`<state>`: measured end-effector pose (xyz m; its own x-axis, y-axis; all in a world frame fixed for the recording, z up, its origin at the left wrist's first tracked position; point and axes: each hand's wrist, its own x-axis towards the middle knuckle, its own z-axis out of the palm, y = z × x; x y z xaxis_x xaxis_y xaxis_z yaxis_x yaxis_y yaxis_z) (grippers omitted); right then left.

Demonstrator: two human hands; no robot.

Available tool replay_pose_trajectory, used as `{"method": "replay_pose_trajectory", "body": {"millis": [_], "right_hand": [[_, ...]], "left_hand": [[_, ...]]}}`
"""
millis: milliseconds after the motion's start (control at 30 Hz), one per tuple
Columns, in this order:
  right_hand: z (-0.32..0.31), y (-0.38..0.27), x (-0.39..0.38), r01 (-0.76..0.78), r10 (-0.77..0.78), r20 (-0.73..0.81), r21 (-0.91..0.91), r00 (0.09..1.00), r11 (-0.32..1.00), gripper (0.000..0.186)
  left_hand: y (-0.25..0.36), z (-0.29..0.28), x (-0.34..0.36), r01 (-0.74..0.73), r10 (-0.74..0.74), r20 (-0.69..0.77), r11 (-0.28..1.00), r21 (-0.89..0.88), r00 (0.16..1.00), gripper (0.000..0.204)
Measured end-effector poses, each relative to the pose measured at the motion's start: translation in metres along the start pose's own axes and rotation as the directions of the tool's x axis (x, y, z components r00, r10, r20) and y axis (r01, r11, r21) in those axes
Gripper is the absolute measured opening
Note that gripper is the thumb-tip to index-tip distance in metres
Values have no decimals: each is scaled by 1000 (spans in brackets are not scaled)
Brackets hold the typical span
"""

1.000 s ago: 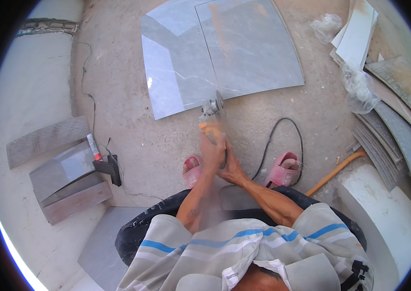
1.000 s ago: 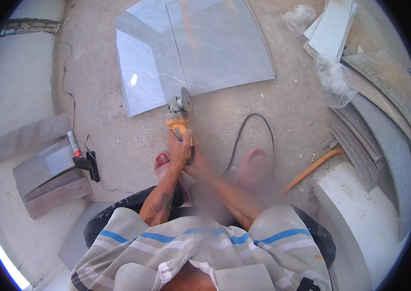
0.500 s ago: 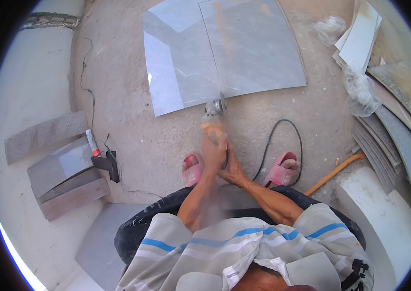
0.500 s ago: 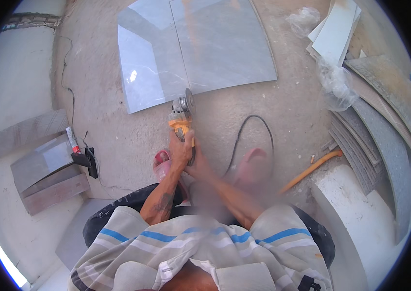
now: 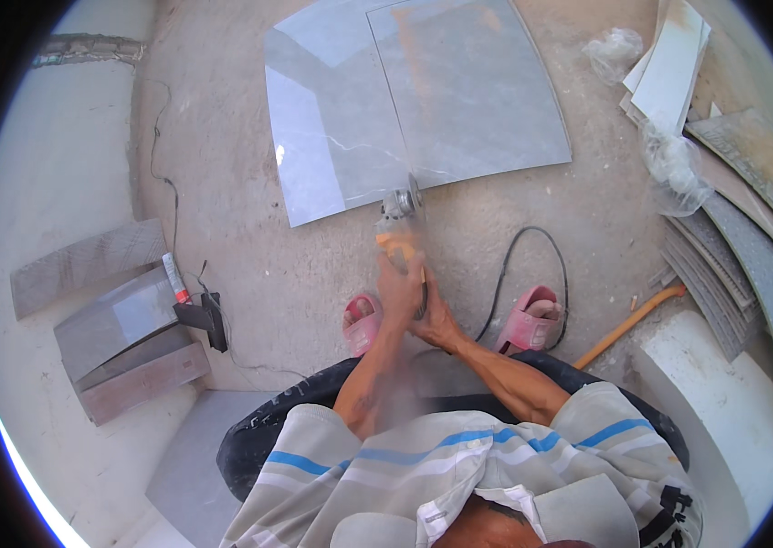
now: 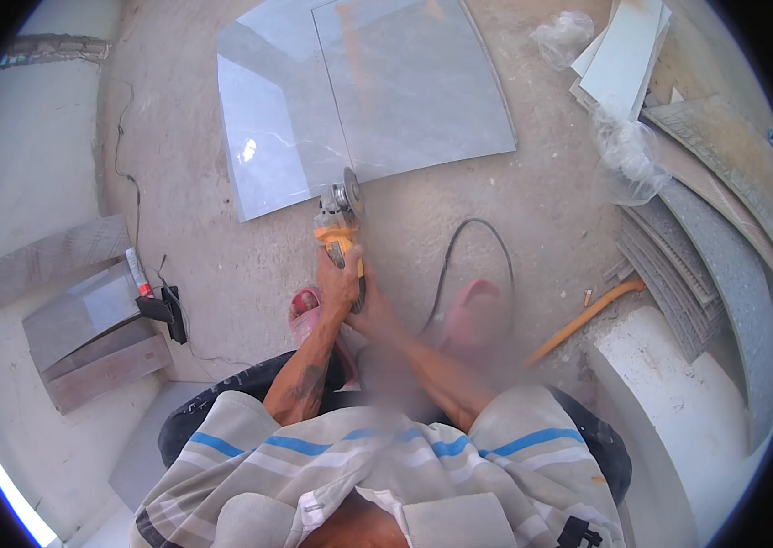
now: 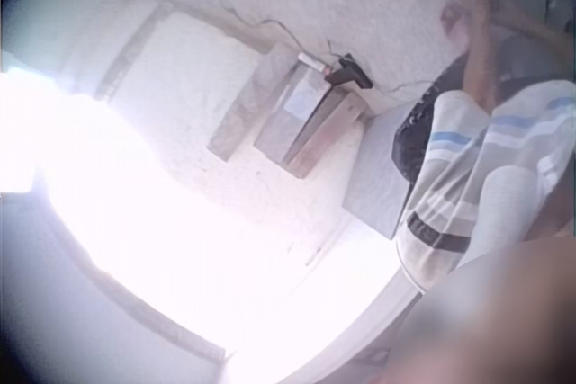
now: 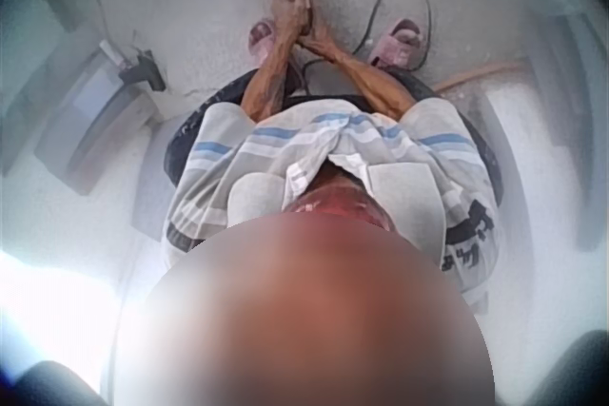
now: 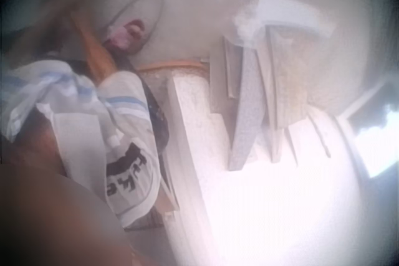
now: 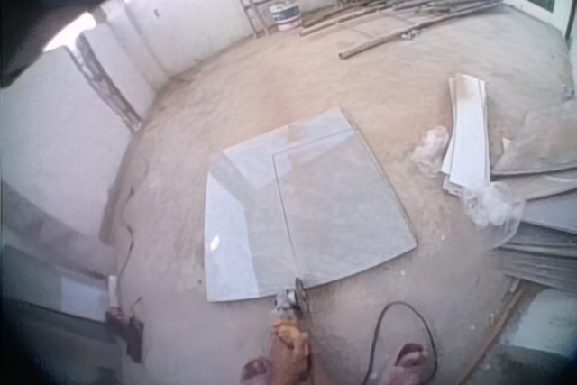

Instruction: Cutting a large tile using a handheld angle grinder on a workshop floor.

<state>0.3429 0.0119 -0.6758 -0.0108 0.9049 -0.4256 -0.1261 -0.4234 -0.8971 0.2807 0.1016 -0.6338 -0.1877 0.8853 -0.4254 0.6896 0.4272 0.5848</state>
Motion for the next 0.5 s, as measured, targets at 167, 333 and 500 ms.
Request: {"method": "replay_pose_trajectory", "body": {"millis": [167,333,500], "right_hand": [[3,-6,8,51,-51,-38,-5,998,999,115],[0,-3,12,23,-23,3,11,1000,1000,119],[3,-2,15,88,-85,-56,49,995,995,116]], "left_hand": [[1,-2,6,-53,52,-34,998,-21,998,63],[9,-2,7,-33,33,-10,999,11,999,63],[10,-3,9,-84,83,-32,996,-24,996,62]]}}
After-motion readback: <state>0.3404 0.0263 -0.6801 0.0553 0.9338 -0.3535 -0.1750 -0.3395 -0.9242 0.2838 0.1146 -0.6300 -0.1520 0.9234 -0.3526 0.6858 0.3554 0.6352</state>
